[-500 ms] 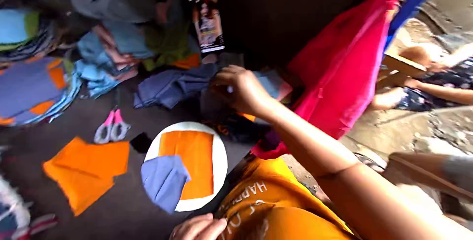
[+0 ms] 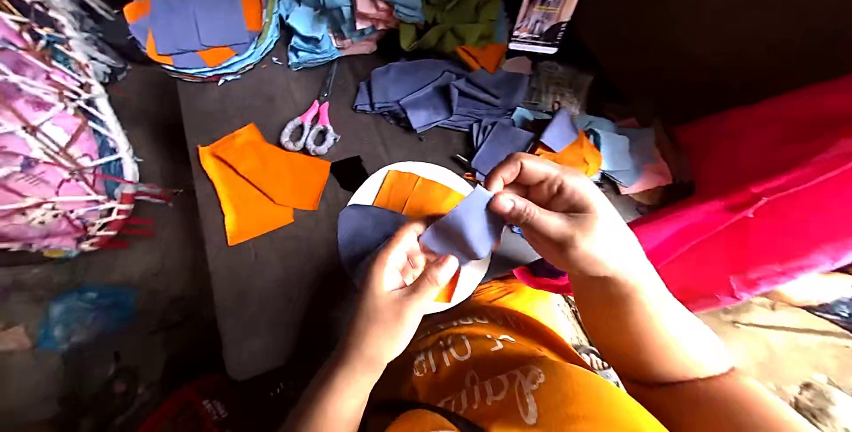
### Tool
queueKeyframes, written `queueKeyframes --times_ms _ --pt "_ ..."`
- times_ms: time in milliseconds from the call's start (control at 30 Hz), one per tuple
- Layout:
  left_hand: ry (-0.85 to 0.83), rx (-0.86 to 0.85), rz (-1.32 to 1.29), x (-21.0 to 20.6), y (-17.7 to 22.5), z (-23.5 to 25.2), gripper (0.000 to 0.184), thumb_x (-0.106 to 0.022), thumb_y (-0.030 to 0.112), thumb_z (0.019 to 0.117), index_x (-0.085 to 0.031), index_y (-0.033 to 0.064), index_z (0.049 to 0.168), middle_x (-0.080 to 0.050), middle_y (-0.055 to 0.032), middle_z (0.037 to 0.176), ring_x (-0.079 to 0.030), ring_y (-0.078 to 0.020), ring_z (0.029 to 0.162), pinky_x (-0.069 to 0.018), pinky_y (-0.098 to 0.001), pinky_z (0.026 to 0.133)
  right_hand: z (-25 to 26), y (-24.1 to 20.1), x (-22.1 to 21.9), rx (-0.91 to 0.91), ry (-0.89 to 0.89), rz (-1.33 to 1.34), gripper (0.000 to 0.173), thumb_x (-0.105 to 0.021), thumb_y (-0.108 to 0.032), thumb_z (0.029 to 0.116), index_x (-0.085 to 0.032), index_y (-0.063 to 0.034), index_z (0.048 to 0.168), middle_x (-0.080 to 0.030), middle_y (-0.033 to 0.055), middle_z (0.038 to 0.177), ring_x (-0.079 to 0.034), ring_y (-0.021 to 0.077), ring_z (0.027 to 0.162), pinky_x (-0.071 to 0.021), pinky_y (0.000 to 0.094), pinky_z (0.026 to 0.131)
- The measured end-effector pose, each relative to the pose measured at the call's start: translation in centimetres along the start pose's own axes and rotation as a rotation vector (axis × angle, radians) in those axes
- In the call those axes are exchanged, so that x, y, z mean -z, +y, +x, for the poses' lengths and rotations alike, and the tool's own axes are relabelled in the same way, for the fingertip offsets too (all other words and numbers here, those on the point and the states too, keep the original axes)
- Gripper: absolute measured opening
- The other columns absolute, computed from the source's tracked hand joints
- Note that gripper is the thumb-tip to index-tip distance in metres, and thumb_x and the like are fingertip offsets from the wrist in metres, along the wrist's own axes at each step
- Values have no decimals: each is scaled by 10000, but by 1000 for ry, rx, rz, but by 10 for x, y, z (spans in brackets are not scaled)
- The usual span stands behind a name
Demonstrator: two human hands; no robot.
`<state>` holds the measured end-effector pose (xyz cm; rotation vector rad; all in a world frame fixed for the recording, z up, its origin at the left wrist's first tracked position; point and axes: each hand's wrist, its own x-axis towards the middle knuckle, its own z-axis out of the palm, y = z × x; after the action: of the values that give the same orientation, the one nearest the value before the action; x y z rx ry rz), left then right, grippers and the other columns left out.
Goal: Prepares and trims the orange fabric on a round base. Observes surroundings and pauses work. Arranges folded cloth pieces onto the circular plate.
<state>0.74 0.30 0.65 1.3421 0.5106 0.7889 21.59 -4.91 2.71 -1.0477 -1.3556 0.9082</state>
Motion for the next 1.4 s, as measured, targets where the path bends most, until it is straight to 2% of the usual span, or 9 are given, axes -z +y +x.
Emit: queueKeyframes --times_ms 100,200,300,400,533,800,933,1133,1400 --pt "107 30 107 4 -2 -4 168 -596 2 953 -644 -40 1109 -729 23 933 -696 -24 814 -599 -213 766 -4 15 -9 -149 70 100 97 -676 -171 959 -661 -149 1053 -708 -88 801 -672 8 681 -585 181 636" --pt "146 2 231 8 -6 -10 188 -615 8 947 -654 -59 1119 -739 -4 951 -701 -17 805 -603 -195 752 -4 23 -17 -257 91 158 202 -751 -70 861 -687 -112 1049 -729 -52 803 -682 26 674 -583 174 625" --pt "178 -20 325 10 -7 -15 200 -615 30 955 -662 -71 1121 -740 -14 937 -695 2 789 -597 -174 737 -4 28 -20 -247 87 137 190 -766 -29 833 -688 -127 975 -712 -62 780 -670 10 678 -575 164 638" --pt "214 -46 417 11 -8 -18 157 -622 61 959 -690 -54 1043 -732 -9 873 -683 20 754 -582 -148 707 -5 31 -23 -189 97 54 129 -756 -47 842 -698 -146 902 -689 -87 779 -645 -5 677 -561 159 638" --pt "265 -73 574 14 -8 -22 146 -620 104 961 -699 -18 971 -707 8 806 -649 50 703 -551 -116 665 -9 36 -30 -47 127 -156 30 -718 -109 905 -706 -91 926 -689 -97 813 -644 -40 725 -563 140 689" --pt "286 -129 655 37 16 -42 234 -605 166 992 -738 -23 959 -697 9 882 -614 65 774 -525 -96 712 3 21 -49 70 83 -288 100 -699 -132 921 -713 -41 962 -693 -70 848 -634 -75 749 -552 97 706" --pt "283 -20 704 35 17 -63 166 -638 144 950 -712 -5 958 -688 19 768 -619 65 678 -521 -93 639 -1 25 -56 26 -41 -410 158 -686 -230 938 -699 -73 936 -674 -73 784 -605 -101 714 -512 74 689" --pt "321 139 1135 29 1 -66 172 -634 208 939 -739 72 927 -705 -26 766 -660 -76 660 -540 -239 615 -6 45 -65 27 -51 -687 161 -687 -231 918 -741 -80 906 -705 34 817 -659 78 731 -536 217 669" --pt "305 158 1186 31 1 -60 209 -604 232 963 -733 75 914 -686 -20 745 -637 -92 640 -519 -265 598 -5 44 -64 -6 -46 -714 138 -731 -201 888 -735 -67 920 -695 35 804 -645 82 701 -529 227 644"
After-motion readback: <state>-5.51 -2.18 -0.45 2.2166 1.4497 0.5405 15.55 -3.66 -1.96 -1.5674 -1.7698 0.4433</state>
